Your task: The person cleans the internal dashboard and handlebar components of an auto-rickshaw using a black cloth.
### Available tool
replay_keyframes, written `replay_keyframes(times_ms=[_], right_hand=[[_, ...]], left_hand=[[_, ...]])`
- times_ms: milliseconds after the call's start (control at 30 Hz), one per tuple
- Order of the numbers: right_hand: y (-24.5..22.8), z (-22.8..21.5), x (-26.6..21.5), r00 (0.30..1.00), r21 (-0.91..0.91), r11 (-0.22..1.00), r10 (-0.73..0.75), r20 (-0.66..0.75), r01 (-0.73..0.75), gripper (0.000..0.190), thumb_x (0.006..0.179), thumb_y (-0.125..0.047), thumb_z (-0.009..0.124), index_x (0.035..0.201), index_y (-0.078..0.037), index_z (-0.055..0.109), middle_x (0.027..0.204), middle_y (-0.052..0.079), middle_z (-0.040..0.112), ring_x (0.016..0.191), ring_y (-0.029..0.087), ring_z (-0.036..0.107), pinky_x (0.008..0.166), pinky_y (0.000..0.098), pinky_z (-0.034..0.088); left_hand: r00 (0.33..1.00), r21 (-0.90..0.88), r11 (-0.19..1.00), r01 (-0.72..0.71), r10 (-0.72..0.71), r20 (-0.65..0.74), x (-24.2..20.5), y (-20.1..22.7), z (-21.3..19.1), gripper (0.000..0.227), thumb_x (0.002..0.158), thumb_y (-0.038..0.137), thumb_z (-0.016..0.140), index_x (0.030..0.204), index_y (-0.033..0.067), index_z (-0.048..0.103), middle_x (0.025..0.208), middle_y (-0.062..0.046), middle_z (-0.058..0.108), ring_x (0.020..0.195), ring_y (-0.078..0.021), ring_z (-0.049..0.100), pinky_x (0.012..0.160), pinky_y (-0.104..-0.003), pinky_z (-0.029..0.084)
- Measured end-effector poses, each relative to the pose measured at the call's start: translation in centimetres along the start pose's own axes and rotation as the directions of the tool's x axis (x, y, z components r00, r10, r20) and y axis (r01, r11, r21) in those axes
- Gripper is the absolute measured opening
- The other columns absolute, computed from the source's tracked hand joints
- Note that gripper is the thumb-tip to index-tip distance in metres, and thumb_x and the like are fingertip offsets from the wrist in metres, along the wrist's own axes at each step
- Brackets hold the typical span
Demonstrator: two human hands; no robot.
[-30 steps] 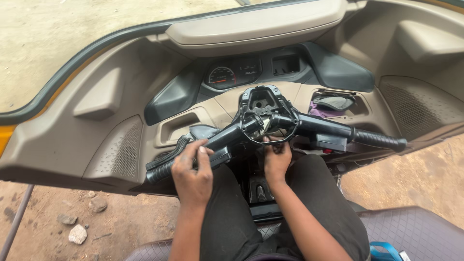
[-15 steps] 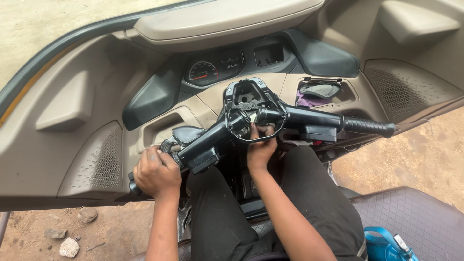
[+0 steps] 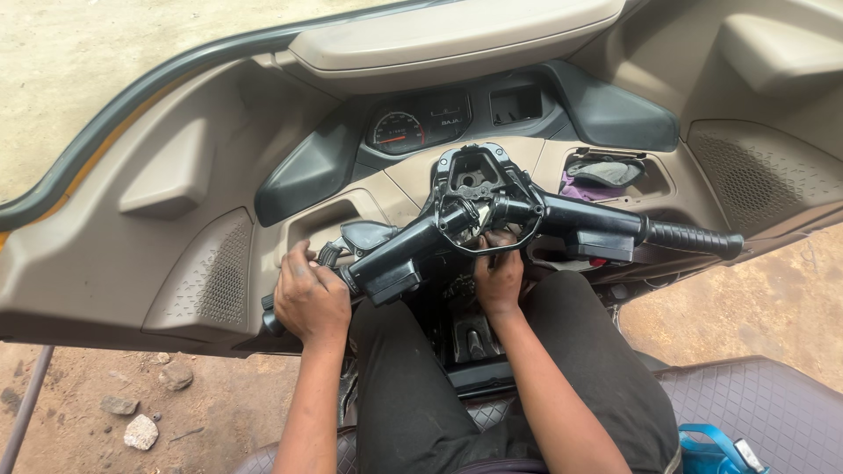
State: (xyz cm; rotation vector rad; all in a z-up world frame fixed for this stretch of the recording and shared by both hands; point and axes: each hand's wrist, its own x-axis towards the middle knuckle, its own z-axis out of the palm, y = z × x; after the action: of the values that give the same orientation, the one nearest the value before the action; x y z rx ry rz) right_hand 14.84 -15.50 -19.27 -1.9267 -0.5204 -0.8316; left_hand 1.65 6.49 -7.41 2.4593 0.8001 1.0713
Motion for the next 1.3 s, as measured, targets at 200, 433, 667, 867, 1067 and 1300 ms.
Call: replay_keyframes(times_ms=[200, 433, 667, 867, 1067, 1300], right_hand=[[0.5, -0.1, -1.3, 0.995, 0.057, 0.996, 0.066, 0.068, -0.070, 0.016, 0.096, -0.003, 0.068, 0.110, 0.001, 0.060, 0.110, 0.018, 0.067, 0.098, 0.037, 0.067, 0.086, 0.0407, 0.055], [-1.4, 3.6, -2.5, 0.739, 0.449, 0.667, 0.674, -0.021, -0.595, 0.012, 0.098, -0.005, 0.065, 0.109, -0.003, 0.065, 0.101, 0.006, 0.068, 0.090, 0.015, 0.062, 0.082, 0.0294, 0.050], [-1.0, 3.9, -2.7, 0.856, 0.589, 0.726, 0.505, -0.108, -0.354, 0.013, 0.108, -0.003, 0.057, 0.120, -0.003, 0.054, 0.116, 0.003, 0.057, 0.104, 0.013, 0.055, 0.097, 0.0273, 0.047], [-2.0, 4.3, -0.2, 0.731, 0.442, 0.710, 0.664, -0.157, -0.549, 0.016, 0.099, -0.009, 0.069, 0.107, -0.003, 0.055, 0.097, 0.004, 0.057, 0.084, 0.013, 0.055, 0.078, 0.0286, 0.049], [-2.8, 4.5, 1.8, 0.746, 0.494, 0.713, 0.643, -0.174, -0.498, 0.017, 0.100, -0.010, 0.070, 0.104, 0.002, 0.059, 0.099, 0.008, 0.066, 0.089, 0.015, 0.062, 0.083, 0.0301, 0.052], [-4.2, 5.5, 4.6, 0.598, 0.693, 0.533, 0.781, -0.181, -0.486, 0.030, 0.096, -0.013, 0.070, 0.118, 0.004, 0.059, 0.113, 0.009, 0.068, 0.100, 0.017, 0.066, 0.091, 0.0322, 0.052]], left_hand=[[0.976, -0.305, 0.949, 0.081, -0.013, 0.217, 2.0, 4.0, -0.4, 0.020, 0.091, 0.005, 0.053, 0.103, 0.0044, 0.068, 0.104, -0.012, 0.068, 0.099, -0.0322, 0.066, 0.092, -0.044, 0.049], [0.914, -0.291, 0.918, -0.271, 0.340, 0.222, 1.3, 12.2, 5.1, 0.015, 0.086, 0.011, 0.060, 0.098, 0.0088, 0.069, 0.108, -0.012, 0.063, 0.104, -0.0323, 0.060, 0.093, -0.046, 0.044], [0.893, -0.208, 0.951, -0.230, 0.291, 0.343, 1.4, 12.3, 5.2, 0.013, 0.089, 0.013, 0.059, 0.098, 0.0095, 0.067, 0.105, -0.009, 0.062, 0.099, -0.0296, 0.064, 0.087, -0.046, 0.047], [0.893, -0.203, 0.956, -0.211, 0.273, 0.358, 1.4, 12.5, 5.4, 0.014, 0.089, 0.013, 0.059, 0.100, 0.0095, 0.067, 0.106, -0.010, 0.062, 0.098, -0.0305, 0.064, 0.085, -0.047, 0.047], [0.891, -0.184, 0.960, -0.209, 0.265, 0.370, 1.5, 12.6, 5.2, 0.012, 0.089, 0.014, 0.058, 0.098, 0.0097, 0.066, 0.107, -0.010, 0.061, 0.099, -0.0297, 0.065, 0.087, -0.047, 0.048], [0.892, -0.184, 0.961, -0.207, 0.263, 0.368, 1.5, 12.7, 5.1, 0.013, 0.088, 0.013, 0.058, 0.097, 0.0099, 0.066, 0.106, -0.010, 0.061, 0.098, -0.0296, 0.065, 0.087, -0.047, 0.047]])
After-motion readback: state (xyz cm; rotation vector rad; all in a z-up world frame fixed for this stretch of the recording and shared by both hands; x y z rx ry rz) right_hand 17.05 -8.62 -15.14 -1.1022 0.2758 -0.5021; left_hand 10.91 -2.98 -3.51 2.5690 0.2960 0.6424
